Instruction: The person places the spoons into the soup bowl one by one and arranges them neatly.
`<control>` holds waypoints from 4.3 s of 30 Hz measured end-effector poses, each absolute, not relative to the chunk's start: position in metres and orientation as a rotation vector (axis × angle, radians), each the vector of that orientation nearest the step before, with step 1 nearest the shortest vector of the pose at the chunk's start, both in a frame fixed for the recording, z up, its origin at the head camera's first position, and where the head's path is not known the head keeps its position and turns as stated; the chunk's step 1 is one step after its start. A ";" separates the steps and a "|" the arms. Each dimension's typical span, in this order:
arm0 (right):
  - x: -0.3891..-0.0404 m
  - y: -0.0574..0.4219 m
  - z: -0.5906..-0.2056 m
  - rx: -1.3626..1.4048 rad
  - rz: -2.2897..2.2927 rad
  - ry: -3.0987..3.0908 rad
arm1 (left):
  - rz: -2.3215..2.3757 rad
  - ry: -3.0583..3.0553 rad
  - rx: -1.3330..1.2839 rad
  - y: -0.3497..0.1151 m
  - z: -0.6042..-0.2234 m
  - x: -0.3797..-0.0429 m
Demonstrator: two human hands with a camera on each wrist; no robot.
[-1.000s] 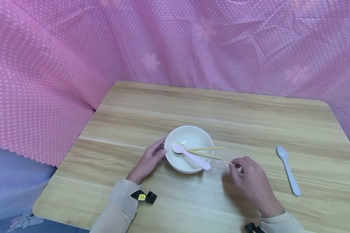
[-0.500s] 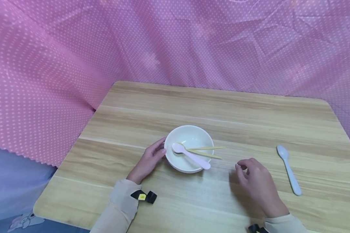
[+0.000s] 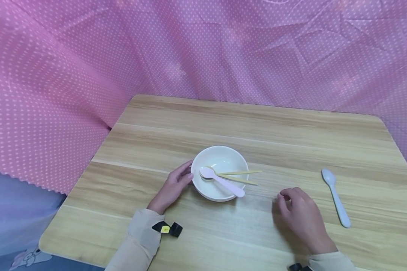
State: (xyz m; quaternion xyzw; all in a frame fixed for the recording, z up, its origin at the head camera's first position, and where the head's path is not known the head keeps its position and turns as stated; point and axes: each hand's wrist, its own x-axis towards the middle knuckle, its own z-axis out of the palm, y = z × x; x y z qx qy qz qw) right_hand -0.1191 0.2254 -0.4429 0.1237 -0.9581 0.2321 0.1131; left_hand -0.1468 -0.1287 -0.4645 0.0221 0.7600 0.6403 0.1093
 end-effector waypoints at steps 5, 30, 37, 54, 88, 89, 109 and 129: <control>-0.118 0.228 -0.445 0.328 0.654 -2.848 | 1.889 2.256 0.065 -0.129 -0.469 -0.147; -0.103 0.263 -0.460 0.108 0.587 -2.875 | 1.869 2.249 0.048 -0.128 -0.468 -0.147; -0.098 0.277 -0.462 0.052 0.602 -2.827 | 1.880 2.273 0.069 -0.128 -0.460 -0.144; -0.087 0.314 -0.462 -0.219 0.538 -2.918 | 1.903 2.253 0.064 -0.128 -0.470 -0.147; -0.083 0.337 -0.466 -0.582 0.420 -3.039 | 1.934 2.260 0.135 -0.128 -0.469 -0.145; -0.083 0.336 -0.466 -0.604 0.415 -3.049 | 1.935 2.260 0.136 -0.128 -0.469 -0.145; -0.087 0.343 -0.463 -0.728 0.523 -3.037 | 1.938 2.257 0.125 -0.128 -0.469 -0.146; -0.097 0.352 -0.468 -0.672 0.560 -2.990 | 1.901 2.224 0.073 -0.129 -0.469 -0.147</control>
